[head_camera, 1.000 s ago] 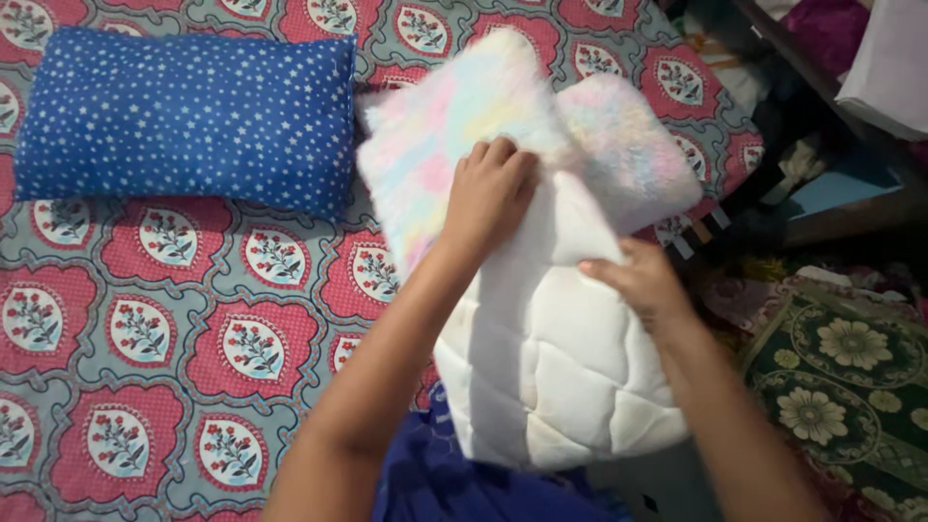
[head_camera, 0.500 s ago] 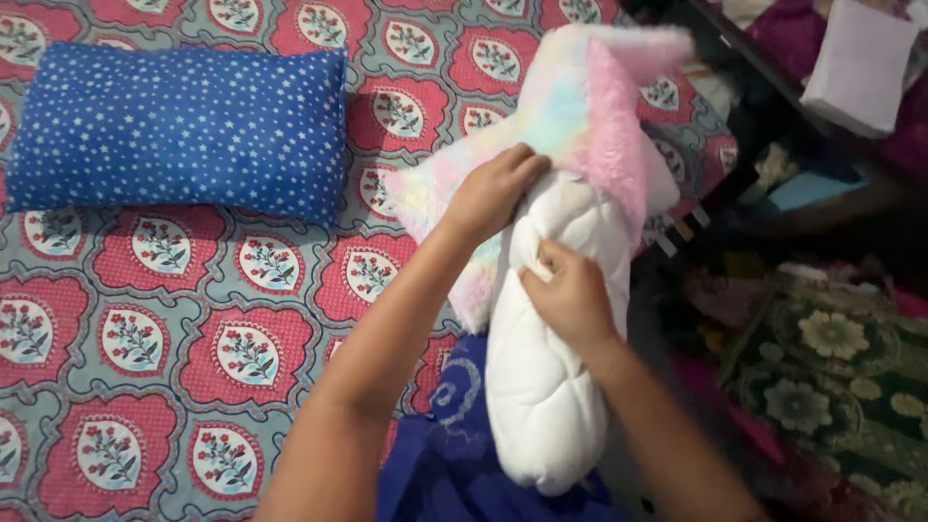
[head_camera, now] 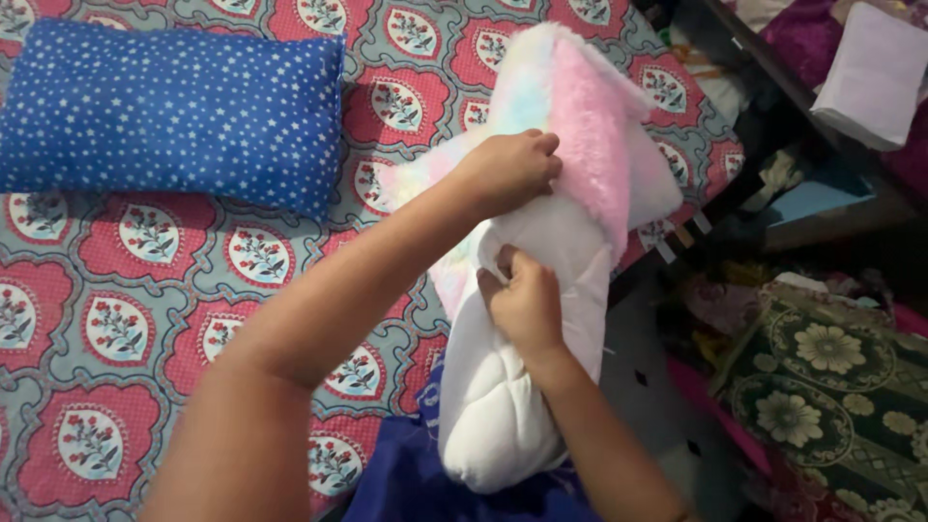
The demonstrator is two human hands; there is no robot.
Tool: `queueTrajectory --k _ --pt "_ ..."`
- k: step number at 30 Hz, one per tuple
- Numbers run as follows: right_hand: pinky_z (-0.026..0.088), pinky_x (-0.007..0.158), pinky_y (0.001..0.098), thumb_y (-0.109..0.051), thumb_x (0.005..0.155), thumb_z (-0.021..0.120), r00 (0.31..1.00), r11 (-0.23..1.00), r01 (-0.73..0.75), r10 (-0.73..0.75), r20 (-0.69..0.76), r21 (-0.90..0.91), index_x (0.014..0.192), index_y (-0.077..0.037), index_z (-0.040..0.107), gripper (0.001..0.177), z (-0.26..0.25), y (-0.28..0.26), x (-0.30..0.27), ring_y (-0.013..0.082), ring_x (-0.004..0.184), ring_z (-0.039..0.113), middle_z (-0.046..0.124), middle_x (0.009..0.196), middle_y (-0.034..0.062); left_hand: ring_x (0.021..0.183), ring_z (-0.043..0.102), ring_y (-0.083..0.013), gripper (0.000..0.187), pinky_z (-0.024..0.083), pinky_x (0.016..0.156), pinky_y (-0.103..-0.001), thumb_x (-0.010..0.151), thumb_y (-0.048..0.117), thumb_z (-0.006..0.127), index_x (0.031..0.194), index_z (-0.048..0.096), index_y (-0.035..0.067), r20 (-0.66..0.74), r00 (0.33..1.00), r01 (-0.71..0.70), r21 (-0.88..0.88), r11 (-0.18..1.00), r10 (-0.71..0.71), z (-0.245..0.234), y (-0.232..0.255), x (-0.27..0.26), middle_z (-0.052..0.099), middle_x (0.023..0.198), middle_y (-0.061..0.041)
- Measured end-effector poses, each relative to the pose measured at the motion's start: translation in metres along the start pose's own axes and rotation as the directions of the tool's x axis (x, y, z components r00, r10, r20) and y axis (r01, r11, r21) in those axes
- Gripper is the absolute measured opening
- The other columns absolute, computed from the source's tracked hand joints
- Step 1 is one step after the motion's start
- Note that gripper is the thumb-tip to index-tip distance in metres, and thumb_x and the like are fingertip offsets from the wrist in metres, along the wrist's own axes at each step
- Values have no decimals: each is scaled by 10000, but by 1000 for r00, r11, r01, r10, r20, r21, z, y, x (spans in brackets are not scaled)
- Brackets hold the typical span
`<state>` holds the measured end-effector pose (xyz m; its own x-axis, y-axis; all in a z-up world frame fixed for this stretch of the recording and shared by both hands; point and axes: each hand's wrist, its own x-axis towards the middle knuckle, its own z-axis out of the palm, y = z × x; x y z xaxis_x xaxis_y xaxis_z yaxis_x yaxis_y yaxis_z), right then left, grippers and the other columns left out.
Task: The person inserts white pillow forms into decorative fuzzy covers by hand on a bed and shakes them to distribute the stuffing before arranging them.
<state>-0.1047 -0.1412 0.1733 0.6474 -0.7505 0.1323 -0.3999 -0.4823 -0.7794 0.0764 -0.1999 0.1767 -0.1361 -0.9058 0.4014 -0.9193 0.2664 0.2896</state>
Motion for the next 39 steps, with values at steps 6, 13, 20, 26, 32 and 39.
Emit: queueTrajectory --k 6,13,20,26,32,39 --pt "459 582 403 -104 804 776 1000 999 -26 26 -5 42 804 25 559 252 3 3 5 315 588 449 535 676 205 884 697 -308 115 598 688 -415 830 127 644 809 701 29 82 995 39 250 967 -61 26 -4 6 678 929 -154" --pt "346 510 344 -59 786 754 995 976 -91 98 -26 199 697 -9 389 379 17 18 5 85 606 326 314 608 63 778 697 -390 101 552 702 -496 792 127 678 816 686 29 39 967 255 -45 966 -254 20 -41 -56 702 759 -188" --pt "318 485 332 -53 791 738 989 959 -148 148 18 240 657 -31 365 396 35 26 -3 70 589 313 305 582 27 626 690 -264 243 545 603 -397 882 251 676 990 719 38 29 747 587 -500 637 -665 15 20 -143 708 741 -146" --pt "393 498 342 -15 776 676 991 942 -119 130 -17 314 680 -26 435 260 60 34 -5 90 572 386 414 576 68 642 682 -198 283 536 589 -369 871 256 670 1048 691 37 85 557 658 -652 376 -826 10 99 -189 735 811 -125" --pt "485 604 441 -141 740 769 967 991 -134 133 216 -10 791 -32 626 186 113 -1 7 302 665 612 639 708 159 704 699 -214 326 547 665 -356 827 234 644 1077 655 24 98 331 803 -552 226 -938 44 51 -251 719 852 -144" --pt "560 821 317 63 862 663 942 866 135 -263 209 482 1074 -22 691 230 93 41 -5 219 986 680 685 1046 101 923 662 -403 327 509 799 -484 928 288 684 1066 637 -4 26 206 955 -224 195 -978 69 21 -315 680 992 -241"
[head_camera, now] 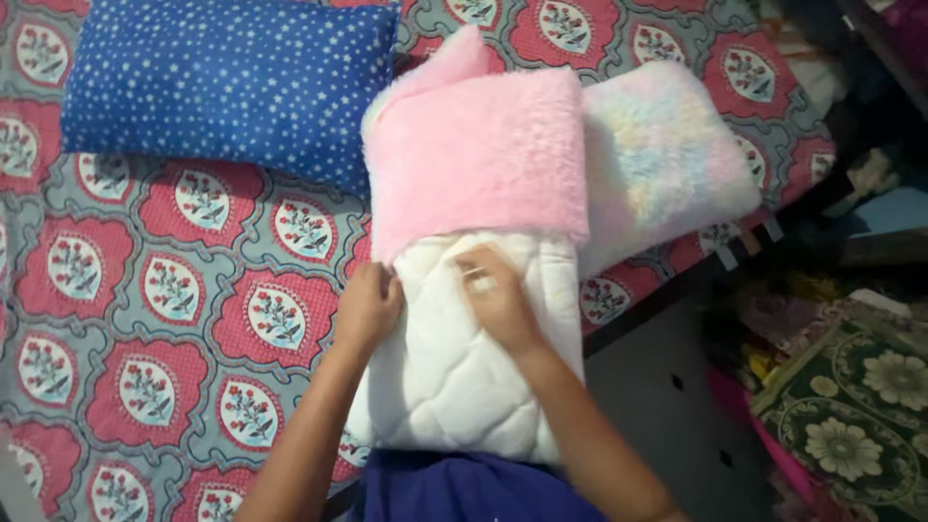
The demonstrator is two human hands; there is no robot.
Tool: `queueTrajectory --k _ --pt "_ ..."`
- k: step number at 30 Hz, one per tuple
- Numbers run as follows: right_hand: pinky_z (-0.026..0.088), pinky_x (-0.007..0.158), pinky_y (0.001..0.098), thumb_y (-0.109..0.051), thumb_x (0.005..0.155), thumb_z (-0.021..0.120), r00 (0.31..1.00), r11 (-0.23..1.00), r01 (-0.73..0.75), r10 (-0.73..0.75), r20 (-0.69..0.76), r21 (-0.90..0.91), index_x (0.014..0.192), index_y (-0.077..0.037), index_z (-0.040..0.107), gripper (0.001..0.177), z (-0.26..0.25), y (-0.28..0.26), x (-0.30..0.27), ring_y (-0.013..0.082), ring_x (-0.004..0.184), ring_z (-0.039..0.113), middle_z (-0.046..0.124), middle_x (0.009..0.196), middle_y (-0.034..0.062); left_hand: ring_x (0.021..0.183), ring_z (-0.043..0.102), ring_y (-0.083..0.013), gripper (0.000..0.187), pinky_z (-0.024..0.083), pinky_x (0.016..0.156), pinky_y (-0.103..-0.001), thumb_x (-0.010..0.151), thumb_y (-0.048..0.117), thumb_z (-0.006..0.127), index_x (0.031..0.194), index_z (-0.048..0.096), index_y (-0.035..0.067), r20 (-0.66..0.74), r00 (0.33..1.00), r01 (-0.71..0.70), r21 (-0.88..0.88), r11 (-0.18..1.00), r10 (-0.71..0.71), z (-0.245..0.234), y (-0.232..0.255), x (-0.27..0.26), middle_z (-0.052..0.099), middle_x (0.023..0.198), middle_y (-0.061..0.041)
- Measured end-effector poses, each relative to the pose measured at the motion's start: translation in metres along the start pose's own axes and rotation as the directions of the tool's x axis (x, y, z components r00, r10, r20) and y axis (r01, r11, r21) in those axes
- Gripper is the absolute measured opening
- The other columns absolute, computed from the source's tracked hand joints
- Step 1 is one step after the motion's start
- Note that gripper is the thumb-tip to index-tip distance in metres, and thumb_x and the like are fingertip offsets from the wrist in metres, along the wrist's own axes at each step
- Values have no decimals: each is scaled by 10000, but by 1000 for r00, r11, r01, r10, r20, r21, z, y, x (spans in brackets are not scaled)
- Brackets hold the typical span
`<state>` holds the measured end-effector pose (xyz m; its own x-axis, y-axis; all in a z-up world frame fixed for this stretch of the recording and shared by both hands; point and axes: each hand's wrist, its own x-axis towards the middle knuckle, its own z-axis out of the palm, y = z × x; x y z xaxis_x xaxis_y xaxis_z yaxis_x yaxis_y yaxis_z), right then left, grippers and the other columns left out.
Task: The person inserts white pillow forms into decorative fuzzy covers by hand on a bed and shakes them to distribute the stuffing before arranging them.
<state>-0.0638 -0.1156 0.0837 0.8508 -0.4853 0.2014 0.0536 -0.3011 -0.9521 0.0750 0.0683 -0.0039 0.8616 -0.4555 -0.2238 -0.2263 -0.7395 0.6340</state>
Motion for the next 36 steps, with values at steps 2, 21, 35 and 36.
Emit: queueTrajectory --k 2,21,35,36 --pt "522 1001 377 41 849 716 958 855 99 -221 -186 -508 1031 -68 686 214 -48 23 -6 277 1064 670 701 1075 93 1006 641 -445 296 521 848 -501 857 140 624 1114 638 -6 -61 971 -227 66 972 231 3 -6 -18 653 1153 -250" --pt "560 898 447 -40 886 726 915 722 381 -386 121 -578 1285 -9 589 423 -72 137 34 397 1030 672 664 1198 220 1411 377 -507 767 286 1198 -561 921 453 645 1506 460 -6 -175 823 -544 36 839 541 33 96 -42 460 1525 -247" --pt "520 745 481 1 784 592 873 550 429 -455 174 -716 1037 -36 637 260 -72 137 69 374 925 663 677 987 144 1532 337 -382 904 216 1246 -527 898 576 561 1522 410 -61 28 786 -618 61 784 617 42 112 -42 418 1595 -254" --pt "474 696 497 17 729 579 921 628 329 -378 93 -705 904 -35 575 183 -69 124 67 386 840 613 601 875 155 1537 322 -381 917 193 1253 -523 902 592 549 1527 400 -62 47 769 -639 86 765 637 43 114 -42 405 1601 -262"
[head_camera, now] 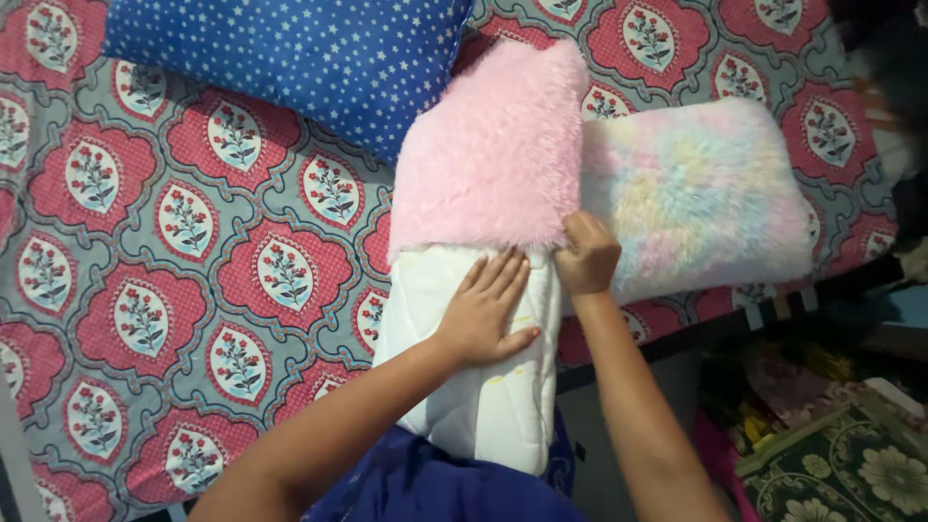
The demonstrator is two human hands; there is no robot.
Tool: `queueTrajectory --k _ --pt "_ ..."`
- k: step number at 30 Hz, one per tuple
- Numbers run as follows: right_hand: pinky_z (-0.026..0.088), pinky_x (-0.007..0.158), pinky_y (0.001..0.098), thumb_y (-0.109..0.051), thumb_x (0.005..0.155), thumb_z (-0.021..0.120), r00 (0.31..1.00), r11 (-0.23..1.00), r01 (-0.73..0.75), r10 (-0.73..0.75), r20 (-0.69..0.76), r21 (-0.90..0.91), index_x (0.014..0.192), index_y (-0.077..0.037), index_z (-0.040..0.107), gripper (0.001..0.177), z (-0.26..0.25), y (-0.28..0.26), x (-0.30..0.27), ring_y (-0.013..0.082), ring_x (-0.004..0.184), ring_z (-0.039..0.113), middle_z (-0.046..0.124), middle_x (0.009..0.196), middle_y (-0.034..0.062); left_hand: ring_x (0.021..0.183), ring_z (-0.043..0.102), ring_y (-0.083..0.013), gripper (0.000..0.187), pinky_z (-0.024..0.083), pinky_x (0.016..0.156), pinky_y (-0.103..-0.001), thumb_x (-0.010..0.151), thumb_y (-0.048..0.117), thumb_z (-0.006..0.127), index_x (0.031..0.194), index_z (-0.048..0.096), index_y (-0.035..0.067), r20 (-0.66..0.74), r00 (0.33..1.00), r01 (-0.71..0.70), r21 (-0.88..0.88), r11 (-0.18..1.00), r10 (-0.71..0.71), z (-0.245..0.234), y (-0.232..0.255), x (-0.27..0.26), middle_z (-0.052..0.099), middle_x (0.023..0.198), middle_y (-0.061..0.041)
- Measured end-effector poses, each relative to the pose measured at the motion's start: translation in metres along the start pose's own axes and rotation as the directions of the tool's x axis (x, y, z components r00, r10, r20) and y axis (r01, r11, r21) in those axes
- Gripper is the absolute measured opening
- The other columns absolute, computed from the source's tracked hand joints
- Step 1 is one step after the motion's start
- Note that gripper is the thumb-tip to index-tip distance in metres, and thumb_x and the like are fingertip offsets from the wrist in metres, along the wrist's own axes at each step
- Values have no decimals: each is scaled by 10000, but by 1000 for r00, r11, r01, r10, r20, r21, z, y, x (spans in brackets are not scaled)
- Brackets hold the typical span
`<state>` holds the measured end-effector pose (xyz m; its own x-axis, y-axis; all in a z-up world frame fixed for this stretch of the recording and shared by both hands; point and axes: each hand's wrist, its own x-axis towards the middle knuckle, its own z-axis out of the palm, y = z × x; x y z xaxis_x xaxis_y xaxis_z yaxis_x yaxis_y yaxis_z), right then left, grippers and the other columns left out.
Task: The person inserts white pillow forms into decorative fuzzy covers by hand on a bed and shakes them to distribute the stuffing before arranging them.
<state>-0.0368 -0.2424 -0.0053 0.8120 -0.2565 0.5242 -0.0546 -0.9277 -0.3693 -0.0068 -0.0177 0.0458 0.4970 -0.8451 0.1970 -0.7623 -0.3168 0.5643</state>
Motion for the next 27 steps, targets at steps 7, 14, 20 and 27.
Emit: queueTrajectory --k 7,14,20,27 --pt "384 621 485 51 701 577 992 972 -78 97 -80 220 748 -13 459 142 -58 -38 6 385 699 494 441 733 174 1526 319 -376 952 133 1275 -525 886 620 522 1531 388 -67 105 992 -66 -16 998 67 3 29 4 408 1589 -258" --pt "440 678 461 56 731 530 940 962 -233 260 -219 143 870 26 581 152 -127 -33 -28 382 737 522 505 801 181 1532 335 -353 960 134 1290 -532 853 633 543 1513 409 -51 121 963 -235 -58 970 241 5 81 18 420 1579 -235" --pt "481 839 499 -22 816 667 919 919 -356 312 -241 -170 1040 37 590 244 -143 15 -61 425 966 565 569 1015 219 1536 322 -335 953 173 1249 -478 759 581 627 1462 451 -38 183 903 -386 -49 921 388 63 106 65 394 1601 -232" --pt "475 894 507 61 738 604 948 909 -319 301 -108 -267 987 3 650 260 -135 45 -53 436 1007 586 638 984 204 1511 371 -313 785 209 1260 -434 896 489 551 1472 475 -38 316 838 -469 0 883 445 99 83 89 456 1569 -221"
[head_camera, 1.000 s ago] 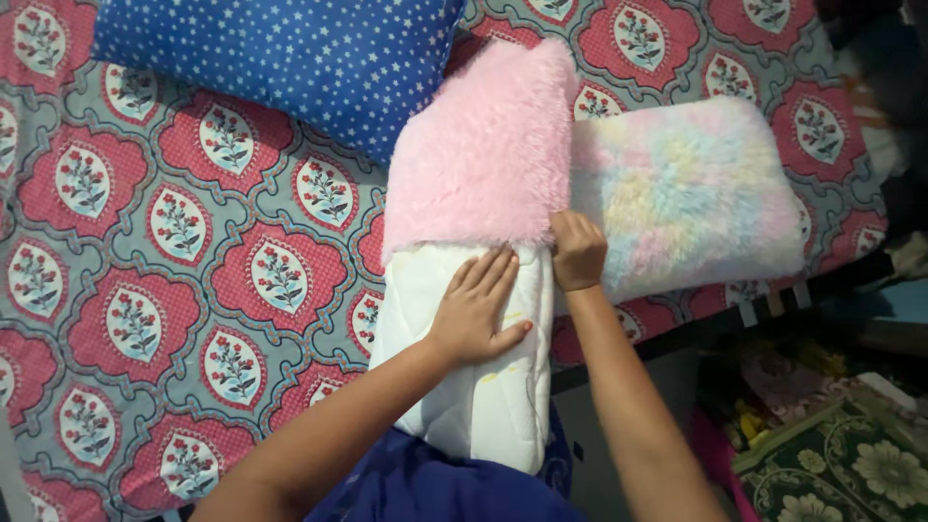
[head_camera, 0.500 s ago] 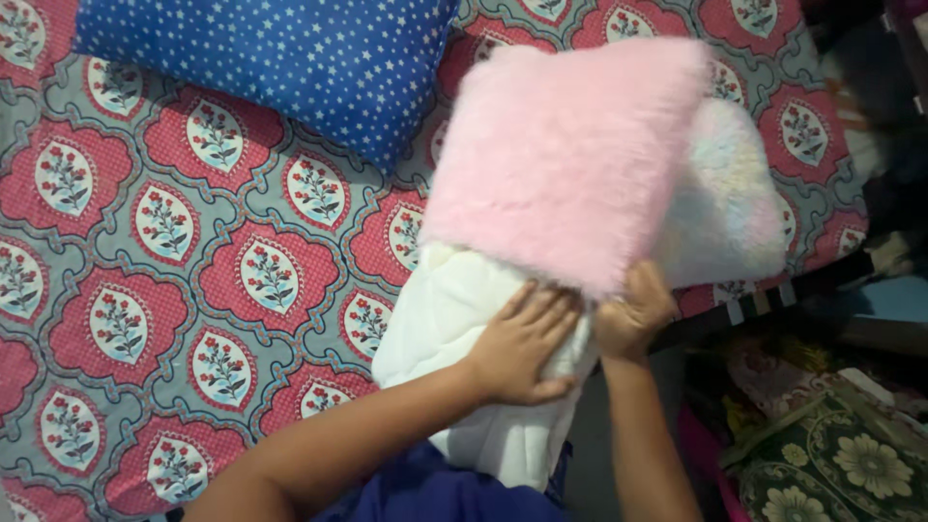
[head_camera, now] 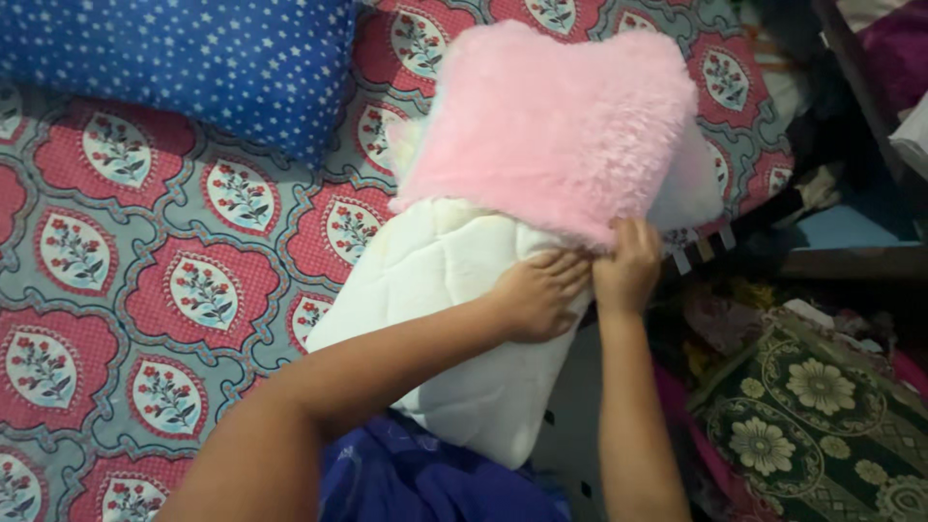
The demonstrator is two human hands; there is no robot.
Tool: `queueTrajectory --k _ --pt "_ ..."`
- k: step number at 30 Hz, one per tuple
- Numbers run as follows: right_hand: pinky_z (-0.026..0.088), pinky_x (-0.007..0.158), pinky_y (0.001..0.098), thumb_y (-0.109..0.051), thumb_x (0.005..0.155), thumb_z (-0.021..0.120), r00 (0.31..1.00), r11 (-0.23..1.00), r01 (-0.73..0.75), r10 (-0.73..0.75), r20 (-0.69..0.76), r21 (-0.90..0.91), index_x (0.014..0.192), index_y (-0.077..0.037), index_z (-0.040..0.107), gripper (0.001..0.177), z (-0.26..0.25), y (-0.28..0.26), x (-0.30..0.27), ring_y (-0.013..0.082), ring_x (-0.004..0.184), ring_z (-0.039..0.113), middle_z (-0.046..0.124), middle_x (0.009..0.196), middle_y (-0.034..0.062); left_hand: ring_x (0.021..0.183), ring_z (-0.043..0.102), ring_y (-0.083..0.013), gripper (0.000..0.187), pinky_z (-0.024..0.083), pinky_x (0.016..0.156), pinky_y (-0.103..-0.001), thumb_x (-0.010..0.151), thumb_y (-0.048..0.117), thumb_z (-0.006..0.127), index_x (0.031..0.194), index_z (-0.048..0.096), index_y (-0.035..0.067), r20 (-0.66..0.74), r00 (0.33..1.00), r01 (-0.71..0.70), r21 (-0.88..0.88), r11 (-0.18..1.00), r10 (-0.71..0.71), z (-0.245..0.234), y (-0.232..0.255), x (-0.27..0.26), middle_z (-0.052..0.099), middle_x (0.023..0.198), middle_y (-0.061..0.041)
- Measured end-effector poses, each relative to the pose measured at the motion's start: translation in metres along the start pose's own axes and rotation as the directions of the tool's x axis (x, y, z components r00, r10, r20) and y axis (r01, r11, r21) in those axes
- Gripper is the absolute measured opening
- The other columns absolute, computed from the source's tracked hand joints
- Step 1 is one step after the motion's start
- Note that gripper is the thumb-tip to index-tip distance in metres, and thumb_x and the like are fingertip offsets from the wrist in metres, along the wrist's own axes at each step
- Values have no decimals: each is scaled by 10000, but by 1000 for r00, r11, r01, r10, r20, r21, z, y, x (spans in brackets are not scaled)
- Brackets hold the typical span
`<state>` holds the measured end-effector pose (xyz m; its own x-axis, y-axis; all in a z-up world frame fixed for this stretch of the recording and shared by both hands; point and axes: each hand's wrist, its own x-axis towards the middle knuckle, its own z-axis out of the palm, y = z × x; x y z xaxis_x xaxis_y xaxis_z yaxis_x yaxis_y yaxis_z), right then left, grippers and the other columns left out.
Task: The person inserts white pillow forms into decorative fuzzy covers by hand on a bed and shakes them to distribute the stuffing before arranging them.
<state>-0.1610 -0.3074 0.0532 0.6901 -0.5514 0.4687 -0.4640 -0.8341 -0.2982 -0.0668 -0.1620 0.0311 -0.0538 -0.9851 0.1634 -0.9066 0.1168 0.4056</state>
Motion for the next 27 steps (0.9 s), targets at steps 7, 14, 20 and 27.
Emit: queueTrajectory --k 7,14,20,27 --pt "513 769 487 65 715 524 996 968 88 -77 -55 236 884 22 631 205 21 -3 7 417 887 615 634 899 202 1452 401 -337 825 203 1232 -450 886 532 533 1412 510 -103 -56 995 87 -10 996 -88 4 -11 0 479 1510 -259" --pt "489 710 533 24 638 585 942 981 124 -162 293 147 686 -32 584 74 44 -9 -35 415 769 608 599 736 181 1371 528 -266 454 332 1234 -459 984 435 451 1282 685 185 277 922 341 -246 908 -271 82 -18 7 670 1361 -91" --pt "492 757 525 -13 688 597 911 996 30 -60 409 80 823 -31 629 140 1 5 -32 416 846 609 622 823 182 1262 584 -300 310 405 1110 -511 901 296 553 1119 728 161 -132 930 313 -204 927 -343 83 22 33 692 1245 -108" --pt "457 1018 522 -27 836 599 984 992 -73 54 172 106 1174 12 638 342 -19 -47 -58 440 1126 563 609 1179 222 1032 612 -358 291 483 948 -470 768 17 668 1056 692 51 -441 854 96 -389 916 -277 -49 -68 -82 669 1031 -143"
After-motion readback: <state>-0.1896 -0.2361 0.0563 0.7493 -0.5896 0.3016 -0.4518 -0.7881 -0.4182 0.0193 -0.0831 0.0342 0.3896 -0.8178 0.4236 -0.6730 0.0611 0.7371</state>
